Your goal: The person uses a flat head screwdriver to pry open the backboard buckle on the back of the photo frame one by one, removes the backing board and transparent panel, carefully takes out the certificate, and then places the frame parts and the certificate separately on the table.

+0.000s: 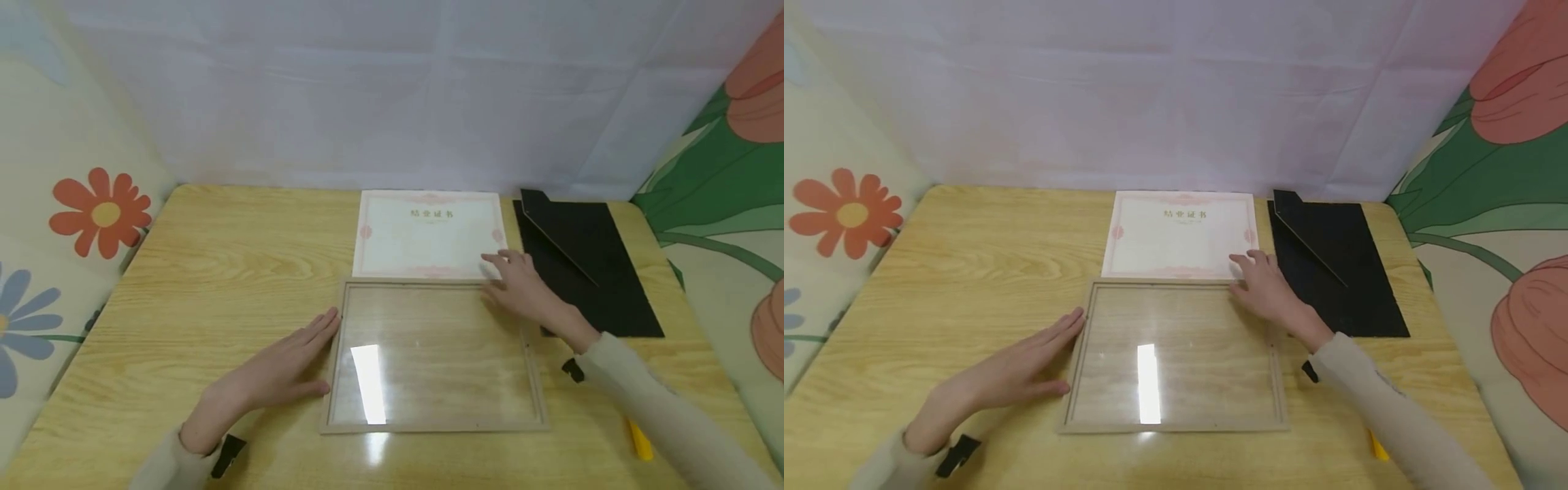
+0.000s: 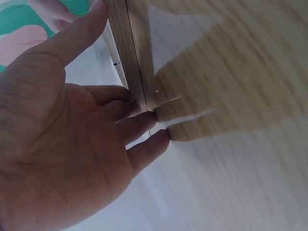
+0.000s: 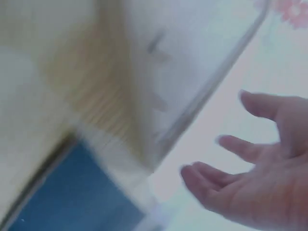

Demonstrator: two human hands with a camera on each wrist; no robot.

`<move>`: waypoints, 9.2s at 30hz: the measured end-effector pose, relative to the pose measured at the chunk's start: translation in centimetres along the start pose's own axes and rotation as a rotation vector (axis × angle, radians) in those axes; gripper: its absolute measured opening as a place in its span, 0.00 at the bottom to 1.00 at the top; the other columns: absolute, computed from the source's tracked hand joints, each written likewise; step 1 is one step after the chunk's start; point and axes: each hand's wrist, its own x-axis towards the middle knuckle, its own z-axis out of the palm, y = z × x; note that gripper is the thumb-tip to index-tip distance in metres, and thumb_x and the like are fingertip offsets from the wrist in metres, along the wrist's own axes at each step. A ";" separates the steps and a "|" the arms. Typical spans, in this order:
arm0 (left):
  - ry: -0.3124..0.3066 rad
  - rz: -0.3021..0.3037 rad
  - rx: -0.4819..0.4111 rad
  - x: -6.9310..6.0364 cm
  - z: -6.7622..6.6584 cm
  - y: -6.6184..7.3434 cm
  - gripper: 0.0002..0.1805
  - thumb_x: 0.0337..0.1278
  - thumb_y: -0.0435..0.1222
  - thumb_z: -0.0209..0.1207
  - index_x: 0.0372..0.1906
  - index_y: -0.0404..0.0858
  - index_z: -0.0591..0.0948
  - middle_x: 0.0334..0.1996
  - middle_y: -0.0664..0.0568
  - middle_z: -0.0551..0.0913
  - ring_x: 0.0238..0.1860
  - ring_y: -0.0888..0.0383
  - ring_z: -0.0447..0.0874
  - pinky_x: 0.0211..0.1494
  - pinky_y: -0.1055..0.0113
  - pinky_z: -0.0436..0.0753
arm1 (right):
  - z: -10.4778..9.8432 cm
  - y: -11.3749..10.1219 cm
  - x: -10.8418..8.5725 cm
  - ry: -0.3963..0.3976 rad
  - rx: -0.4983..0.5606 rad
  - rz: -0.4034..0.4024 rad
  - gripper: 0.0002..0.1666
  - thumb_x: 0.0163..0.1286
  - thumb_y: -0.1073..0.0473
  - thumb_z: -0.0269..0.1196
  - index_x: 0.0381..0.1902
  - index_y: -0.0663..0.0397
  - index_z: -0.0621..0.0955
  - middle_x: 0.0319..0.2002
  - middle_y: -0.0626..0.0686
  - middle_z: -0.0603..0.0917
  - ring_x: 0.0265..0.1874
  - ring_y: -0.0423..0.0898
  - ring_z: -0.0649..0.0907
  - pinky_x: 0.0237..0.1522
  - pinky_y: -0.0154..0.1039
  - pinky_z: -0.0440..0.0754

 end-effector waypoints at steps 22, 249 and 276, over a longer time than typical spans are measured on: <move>0.240 -0.404 -0.108 -0.5 4.0 4.9 0.13 0.55 0.33 0.65 0.34 0.37 0.70 0.25 0.53 0.67 0.25 0.59 0.66 0.26 0.66 0.71 | 4.2 -2.5 -15.0 -0.020 -0.038 0.218 0.35 0.68 0.66 0.58 0.67 0.77 0.59 0.44 0.76 0.80 0.30 0.59 0.85 0.21 0.48 0.81; 0.221 0.085 0.113 0.4 1.7 -0.7 0.42 0.54 0.42 0.67 0.70 0.28 0.63 0.72 0.39 0.58 0.71 0.40 0.56 0.66 0.40 0.63 | 4.6 1.8 -16.0 -0.069 1.005 0.298 0.35 0.69 0.65 0.61 0.67 0.71 0.58 0.40 0.65 0.85 0.25 0.44 0.84 0.22 0.35 0.82; 0.129 0.165 0.238 0.7 0.9 -1.8 0.46 0.53 0.55 0.64 0.68 0.28 0.65 0.72 0.38 0.57 0.70 0.42 0.59 0.66 0.40 0.63 | 4.9 1.4 -15.1 0.027 1.156 0.292 0.42 0.69 0.74 0.55 0.75 0.55 0.52 0.46 0.63 0.84 0.30 0.54 0.87 0.25 0.42 0.86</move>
